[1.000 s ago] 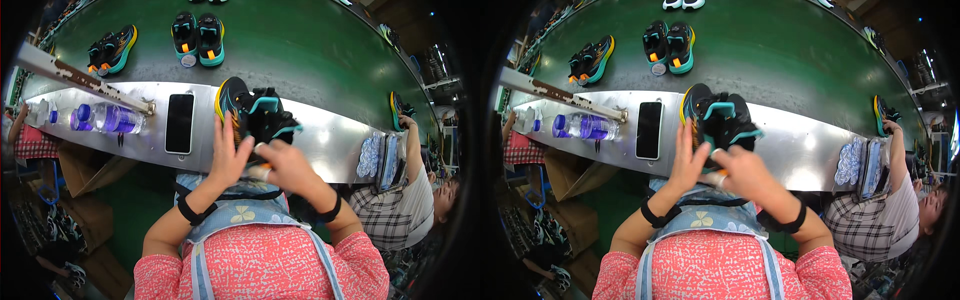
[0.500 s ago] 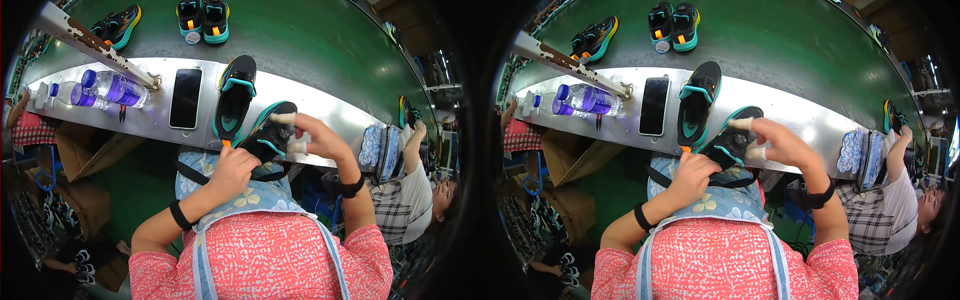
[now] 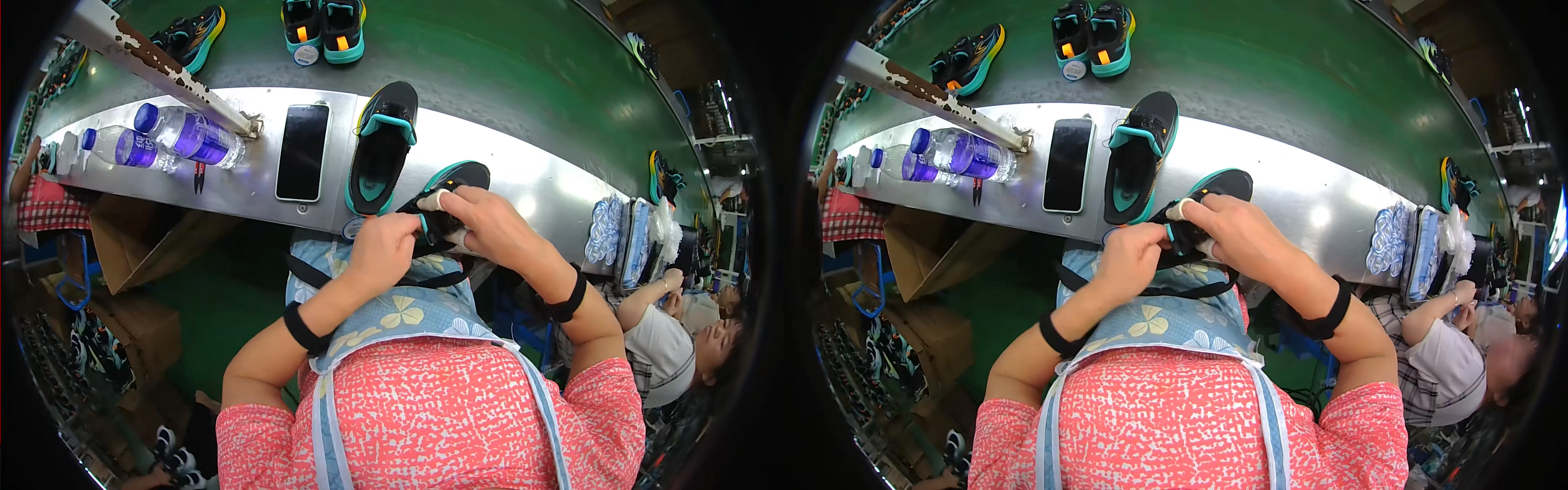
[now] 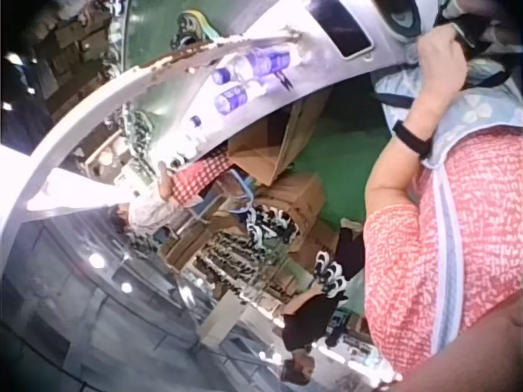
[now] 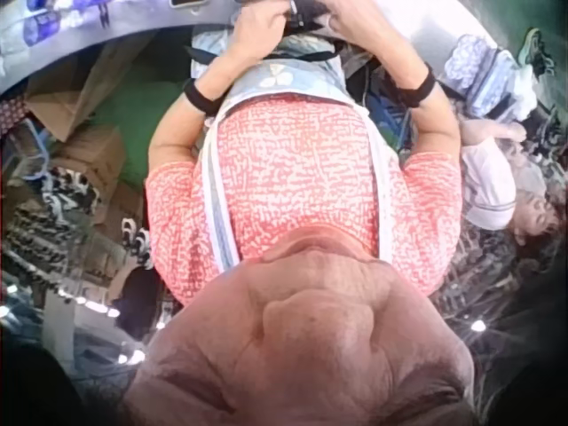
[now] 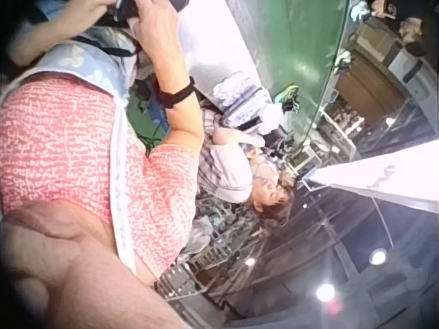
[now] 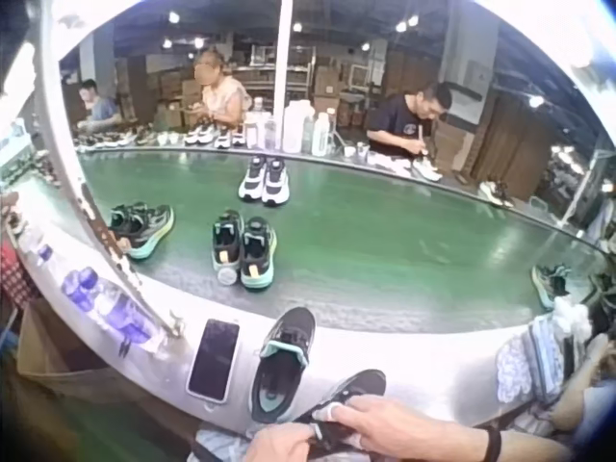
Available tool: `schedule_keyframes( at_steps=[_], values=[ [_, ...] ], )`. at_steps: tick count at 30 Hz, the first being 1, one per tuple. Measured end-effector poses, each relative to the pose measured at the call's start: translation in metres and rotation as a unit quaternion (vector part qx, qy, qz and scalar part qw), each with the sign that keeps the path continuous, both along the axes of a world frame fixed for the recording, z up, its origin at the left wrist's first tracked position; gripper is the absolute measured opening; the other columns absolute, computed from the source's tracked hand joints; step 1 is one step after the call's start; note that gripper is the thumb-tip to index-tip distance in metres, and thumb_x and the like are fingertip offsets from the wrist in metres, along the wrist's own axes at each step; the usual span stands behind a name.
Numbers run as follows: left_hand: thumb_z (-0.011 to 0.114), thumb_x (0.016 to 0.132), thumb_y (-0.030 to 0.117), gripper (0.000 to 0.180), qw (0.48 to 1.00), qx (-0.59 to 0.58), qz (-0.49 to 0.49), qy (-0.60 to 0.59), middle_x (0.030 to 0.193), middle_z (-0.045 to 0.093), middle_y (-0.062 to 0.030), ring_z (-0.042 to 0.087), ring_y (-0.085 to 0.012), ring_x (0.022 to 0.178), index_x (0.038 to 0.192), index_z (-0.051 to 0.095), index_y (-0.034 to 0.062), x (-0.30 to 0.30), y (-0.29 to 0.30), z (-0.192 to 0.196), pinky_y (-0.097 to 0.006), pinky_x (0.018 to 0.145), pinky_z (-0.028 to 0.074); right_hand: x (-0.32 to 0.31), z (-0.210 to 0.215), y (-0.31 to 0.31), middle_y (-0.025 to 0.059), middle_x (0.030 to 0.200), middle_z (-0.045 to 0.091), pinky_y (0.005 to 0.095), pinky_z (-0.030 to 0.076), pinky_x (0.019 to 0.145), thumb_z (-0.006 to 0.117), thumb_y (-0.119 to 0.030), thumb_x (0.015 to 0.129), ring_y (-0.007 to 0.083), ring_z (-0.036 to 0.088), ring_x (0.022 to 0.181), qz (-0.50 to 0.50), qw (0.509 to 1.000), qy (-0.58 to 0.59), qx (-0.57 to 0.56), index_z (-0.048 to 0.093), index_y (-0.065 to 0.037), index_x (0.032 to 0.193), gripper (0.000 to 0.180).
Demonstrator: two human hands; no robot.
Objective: Cleaning and inspecting shoes on a manufacturing conveyor line.
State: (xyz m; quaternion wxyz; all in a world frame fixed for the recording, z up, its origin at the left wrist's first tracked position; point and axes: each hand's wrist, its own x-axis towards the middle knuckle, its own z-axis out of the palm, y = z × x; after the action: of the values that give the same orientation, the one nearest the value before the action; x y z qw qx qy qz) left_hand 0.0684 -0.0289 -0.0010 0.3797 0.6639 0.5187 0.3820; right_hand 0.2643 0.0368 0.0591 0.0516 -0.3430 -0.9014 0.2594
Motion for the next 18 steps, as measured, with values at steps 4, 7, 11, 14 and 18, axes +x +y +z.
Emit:
schedule_keyframes(
  at_steps=[4,7,11,14,18],
  values=[
    [0.061,0.091,0.022,0.024,0.896,-0.409,-0.127,-0.117,0.076,0.069,-0.0094,0.062,-0.0113,0.066,0.093,0.069,-0.0003,-0.017,0.018,0.040,-0.025,0.062,0.044,-0.004,0.015,0.006,0.0149,0.089,0.058,0.0406,0.050,0.070,0.067,0.001,0.072,0.0353,0.060,0.083,-0.014,0.996,0.022,-0.086,0.056,-0.010,0.122,0.052],
    [0.059,0.094,0.028,0.030,0.901,-0.395,-0.108,-0.143,0.071,0.069,-0.0052,0.057,-0.0065,0.064,0.090,0.068,-0.0008,-0.006,0.001,0.020,-0.023,0.059,0.042,0.003,0.006,-0.004,0.0153,0.094,0.065,0.0396,0.049,0.073,0.071,-0.006,0.078,0.0316,0.060,0.080,-0.100,0.963,0.163,-0.187,0.064,-0.004,0.111,0.034],
    [0.057,0.094,0.023,0.025,0.925,-0.364,-0.069,-0.083,0.064,0.067,-0.0025,0.052,-0.0044,0.058,0.088,0.068,0.0013,0.001,-0.006,0.028,-0.023,0.055,0.040,-0.004,-0.003,-0.014,0.0132,0.080,0.063,0.0384,0.048,0.070,0.072,-0.016,0.078,0.0297,0.060,0.074,-0.070,0.992,0.086,0.056,0.064,-0.007,0.107,0.032],
    [0.057,0.094,0.023,0.025,0.932,-0.346,-0.075,-0.081,0.065,0.068,-0.0030,0.052,-0.0044,0.057,0.089,0.068,0.0013,-0.002,-0.003,0.027,-0.024,0.054,0.040,-0.003,0.011,-0.002,0.0121,0.080,0.063,0.0392,0.047,0.072,0.073,-0.019,0.077,0.0317,0.060,0.075,-0.103,0.987,0.077,-0.093,0.065,-0.009,0.107,0.033],
    [0.057,0.093,0.022,0.026,0.935,-0.336,-0.067,-0.089,0.065,0.068,-0.0078,0.063,-0.0141,0.056,0.090,0.068,-0.0006,-0.001,-0.006,0.025,-0.029,0.054,0.046,-0.007,-0.005,-0.013,0.0089,0.077,0.061,0.0358,0.043,0.078,0.076,-0.023,0.074,0.0277,0.060,0.076,-0.086,0.989,0.119,0.018,0.067,-0.011,0.106,0.035]
  ],
)
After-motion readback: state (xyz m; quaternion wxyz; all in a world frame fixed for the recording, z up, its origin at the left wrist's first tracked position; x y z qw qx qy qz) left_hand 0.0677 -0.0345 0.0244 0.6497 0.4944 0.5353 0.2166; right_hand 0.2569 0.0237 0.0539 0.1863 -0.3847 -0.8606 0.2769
